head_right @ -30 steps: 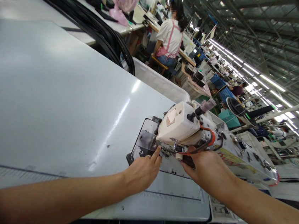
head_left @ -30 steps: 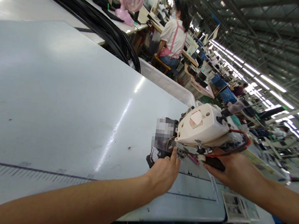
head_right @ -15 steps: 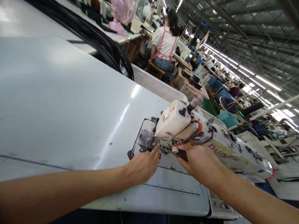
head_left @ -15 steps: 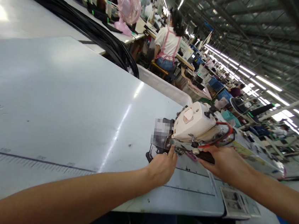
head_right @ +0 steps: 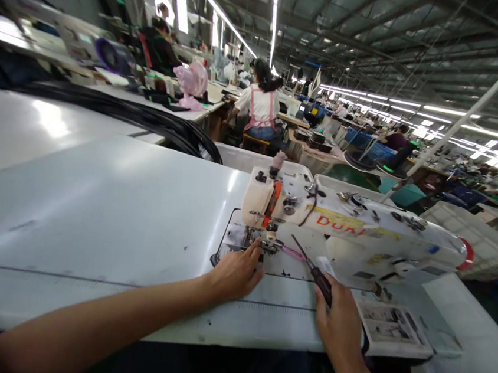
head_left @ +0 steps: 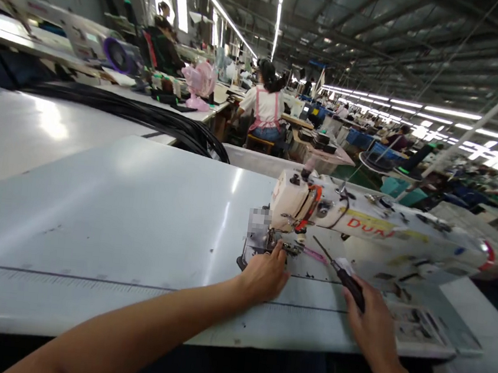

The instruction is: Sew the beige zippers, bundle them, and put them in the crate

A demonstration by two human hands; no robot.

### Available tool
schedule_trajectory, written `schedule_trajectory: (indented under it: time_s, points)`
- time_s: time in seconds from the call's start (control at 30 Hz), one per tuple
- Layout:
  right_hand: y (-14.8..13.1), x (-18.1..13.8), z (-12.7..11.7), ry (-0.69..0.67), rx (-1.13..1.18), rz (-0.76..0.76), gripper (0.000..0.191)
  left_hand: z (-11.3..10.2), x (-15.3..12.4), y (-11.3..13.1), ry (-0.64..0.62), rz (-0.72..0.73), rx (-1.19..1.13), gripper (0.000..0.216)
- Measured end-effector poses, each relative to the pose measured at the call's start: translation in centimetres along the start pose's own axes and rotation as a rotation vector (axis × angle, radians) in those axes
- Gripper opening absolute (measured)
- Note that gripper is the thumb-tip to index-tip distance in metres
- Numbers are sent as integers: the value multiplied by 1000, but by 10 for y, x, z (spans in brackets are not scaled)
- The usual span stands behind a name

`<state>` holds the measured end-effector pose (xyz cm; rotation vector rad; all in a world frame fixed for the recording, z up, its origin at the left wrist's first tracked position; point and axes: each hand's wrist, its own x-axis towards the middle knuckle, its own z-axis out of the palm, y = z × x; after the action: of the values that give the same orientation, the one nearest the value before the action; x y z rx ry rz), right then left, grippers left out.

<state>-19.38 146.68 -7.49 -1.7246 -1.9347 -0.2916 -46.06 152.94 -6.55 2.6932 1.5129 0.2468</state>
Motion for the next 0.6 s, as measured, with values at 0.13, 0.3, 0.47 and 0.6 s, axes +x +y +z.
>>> schedule_trajectory:
  time_s: [0.13, 0.3, 0.47, 0.6]
  points:
    - [13, -16, 13, 69, 101, 93, 39, -3, -2, 9, 34, 12, 15, 39]
    - [32, -64, -48, 108, 373, 289, 29, 0, 3, 20, 91, 0, -19, 34]
    - [88, -141, -139, 299, 147, 744, 33, 10, 15, 30, 94, 2, 23, 36]
    - [139, -186, -161, 155, 28, 961, 42, 13, 18, 38, 75, -7, 68, 40]
